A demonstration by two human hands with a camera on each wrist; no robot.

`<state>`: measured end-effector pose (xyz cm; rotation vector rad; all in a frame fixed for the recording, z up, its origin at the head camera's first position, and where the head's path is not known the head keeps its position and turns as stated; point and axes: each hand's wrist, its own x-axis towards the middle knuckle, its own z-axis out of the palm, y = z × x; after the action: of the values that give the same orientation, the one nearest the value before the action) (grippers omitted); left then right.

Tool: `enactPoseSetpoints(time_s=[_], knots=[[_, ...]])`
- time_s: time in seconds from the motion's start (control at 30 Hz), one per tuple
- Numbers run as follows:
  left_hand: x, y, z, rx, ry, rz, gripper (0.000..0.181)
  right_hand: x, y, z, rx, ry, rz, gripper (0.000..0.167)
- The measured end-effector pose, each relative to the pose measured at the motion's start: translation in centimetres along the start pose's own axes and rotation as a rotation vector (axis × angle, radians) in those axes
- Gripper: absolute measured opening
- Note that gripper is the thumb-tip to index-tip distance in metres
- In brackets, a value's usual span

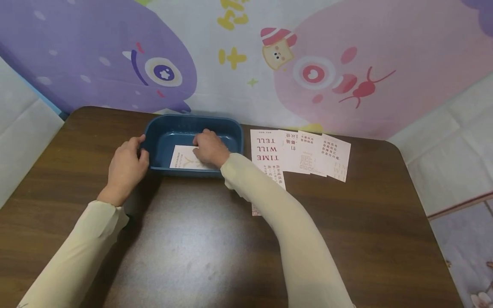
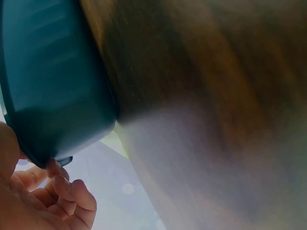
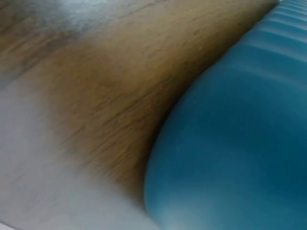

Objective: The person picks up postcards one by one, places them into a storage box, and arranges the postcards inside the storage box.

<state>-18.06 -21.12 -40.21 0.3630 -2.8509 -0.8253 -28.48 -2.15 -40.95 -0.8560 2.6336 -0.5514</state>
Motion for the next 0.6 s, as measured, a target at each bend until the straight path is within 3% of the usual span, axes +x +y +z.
enactPoseSetpoints(time_s=[0.33,0.6], knots=[[-0.1,0.5,0.1,-0.017,-0.010,0.020,0.043,-2.7,0.6,-2.5,0.065,0.111,0.056,0.027],[0.0,0.1,0.1,-0.012,-0.001,0.028,0.043,-5.4,0.9,-4.7,0.086,0.168,0.066,0.027]])
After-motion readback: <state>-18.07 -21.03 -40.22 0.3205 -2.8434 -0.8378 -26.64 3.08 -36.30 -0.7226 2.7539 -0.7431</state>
